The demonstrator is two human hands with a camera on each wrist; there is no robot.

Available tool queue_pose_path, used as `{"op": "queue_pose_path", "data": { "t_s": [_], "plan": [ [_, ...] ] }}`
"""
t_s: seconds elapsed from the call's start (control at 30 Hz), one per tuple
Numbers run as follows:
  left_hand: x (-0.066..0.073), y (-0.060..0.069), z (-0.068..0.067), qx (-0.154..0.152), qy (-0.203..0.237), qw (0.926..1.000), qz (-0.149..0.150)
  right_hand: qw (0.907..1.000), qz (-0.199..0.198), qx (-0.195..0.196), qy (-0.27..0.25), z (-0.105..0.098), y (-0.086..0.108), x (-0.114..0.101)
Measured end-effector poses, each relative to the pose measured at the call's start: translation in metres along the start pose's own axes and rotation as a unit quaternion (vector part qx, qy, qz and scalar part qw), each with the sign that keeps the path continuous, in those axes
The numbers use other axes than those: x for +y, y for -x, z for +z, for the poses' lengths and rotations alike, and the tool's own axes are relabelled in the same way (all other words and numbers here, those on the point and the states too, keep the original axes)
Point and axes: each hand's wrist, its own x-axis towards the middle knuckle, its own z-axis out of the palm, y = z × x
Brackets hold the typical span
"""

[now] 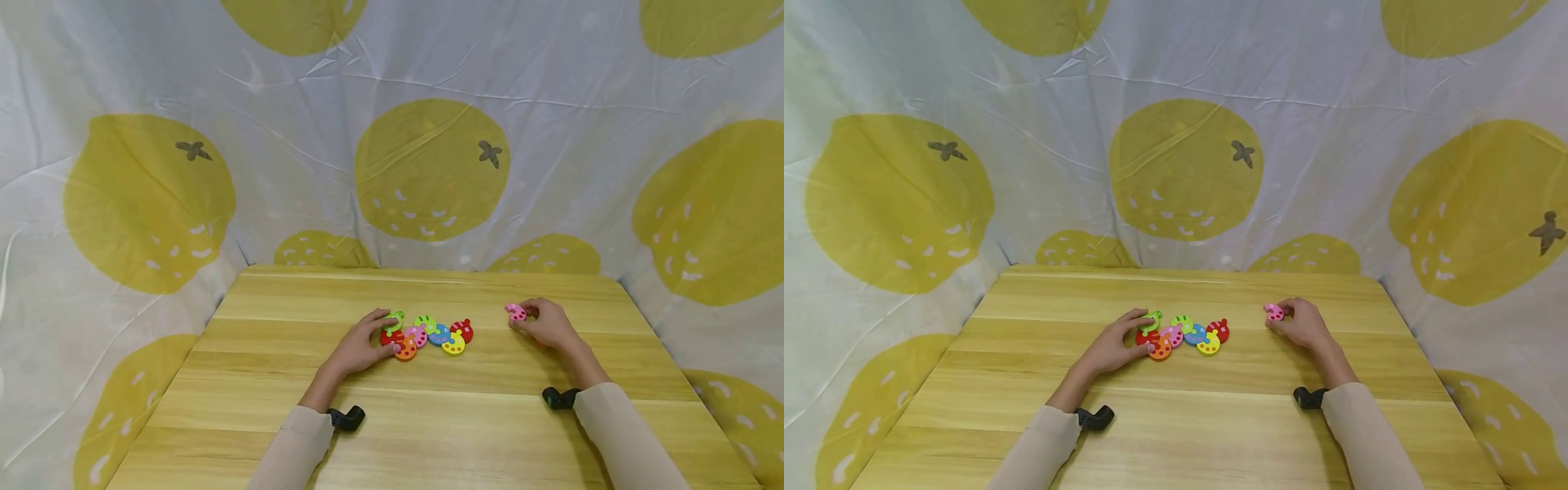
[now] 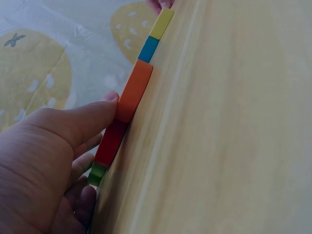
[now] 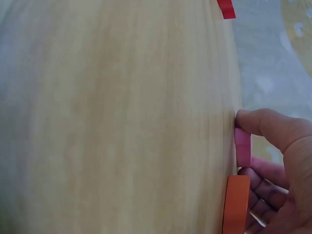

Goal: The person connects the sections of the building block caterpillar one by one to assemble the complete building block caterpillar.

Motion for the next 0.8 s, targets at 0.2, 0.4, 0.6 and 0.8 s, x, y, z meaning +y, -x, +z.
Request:
{"op": "queue_pose_path", "data": {
  "t_s": [0.2,0.4,0.6,0.8],
  "plan": [
    [-0.001,-0.001,0.001,-0.001,0.002,1.0,-0.004,1.0,0.002,0.002,-0.006,-0.002,0.002,0.0],
    [0.0,0.001,0.0,0.0,0.004,1.0,-0.003,0.9995,0.012,0.007,-0.028,-0.002,0.008,-0.007],
    [0.0,0.0,0.0,0.002,0.004,1.0,-0.002,0.9982,-0.003,0.01,-0.059,0.002,0.016,-0.024],
    [0.0,-0.001,0.0,-0.003,0.004,1.0,-0.008,0.9965,-0.017,0.011,-0.082,0.01,0.021,-0.035]
  ]
}}
